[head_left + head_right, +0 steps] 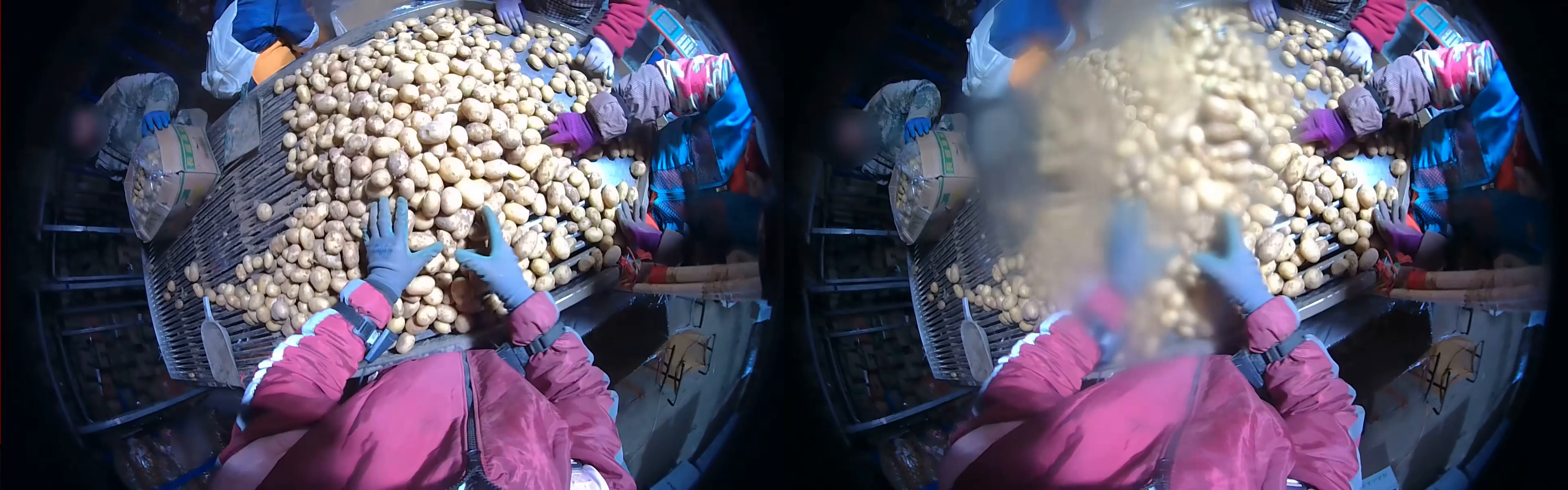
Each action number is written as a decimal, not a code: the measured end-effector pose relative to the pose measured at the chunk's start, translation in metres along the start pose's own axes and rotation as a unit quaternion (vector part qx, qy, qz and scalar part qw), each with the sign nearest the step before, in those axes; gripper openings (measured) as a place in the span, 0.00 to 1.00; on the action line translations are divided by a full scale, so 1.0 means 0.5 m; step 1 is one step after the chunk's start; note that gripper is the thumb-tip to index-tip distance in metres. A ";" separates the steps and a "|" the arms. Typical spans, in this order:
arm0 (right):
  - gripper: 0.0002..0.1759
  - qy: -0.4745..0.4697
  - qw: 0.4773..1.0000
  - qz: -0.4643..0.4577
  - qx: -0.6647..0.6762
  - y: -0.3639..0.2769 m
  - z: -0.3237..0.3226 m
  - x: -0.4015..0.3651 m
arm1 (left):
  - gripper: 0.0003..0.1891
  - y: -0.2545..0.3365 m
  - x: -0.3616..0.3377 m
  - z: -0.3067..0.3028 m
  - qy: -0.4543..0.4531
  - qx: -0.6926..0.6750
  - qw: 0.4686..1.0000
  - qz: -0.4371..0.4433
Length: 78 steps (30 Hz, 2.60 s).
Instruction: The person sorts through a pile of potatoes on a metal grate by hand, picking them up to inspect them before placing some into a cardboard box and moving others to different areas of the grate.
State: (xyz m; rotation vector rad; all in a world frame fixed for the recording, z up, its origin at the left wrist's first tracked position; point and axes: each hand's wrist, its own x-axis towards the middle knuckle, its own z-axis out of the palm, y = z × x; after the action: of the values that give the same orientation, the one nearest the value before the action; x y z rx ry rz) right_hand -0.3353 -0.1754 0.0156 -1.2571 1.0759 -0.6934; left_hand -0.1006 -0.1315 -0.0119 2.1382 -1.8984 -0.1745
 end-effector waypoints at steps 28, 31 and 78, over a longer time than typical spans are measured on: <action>0.46 0.068 0.997 0.021 -0.014 -0.034 -0.059 0.189 | 0.57 0.057 0.619 0.052 0.012 -0.315 0.945 -0.082; 0.42 0.134 0.990 0.012 -0.051 0.011 -0.070 0.118 | 0.52 0.043 0.623 -0.043 -0.145 -0.533 0.816 -0.171; 0.41 0.180 0.981 0.031 0.064 0.025 -0.260 0.166 | 0.48 0.329 0.379 0.119 -0.124 -0.150 0.966 0.167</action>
State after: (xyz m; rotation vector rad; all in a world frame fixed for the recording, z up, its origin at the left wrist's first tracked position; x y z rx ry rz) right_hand -0.4244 -0.2985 -0.0127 -1.0050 1.3364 -0.9507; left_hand -0.2488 -0.3426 -0.0044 1.6354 -2.1734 -0.6397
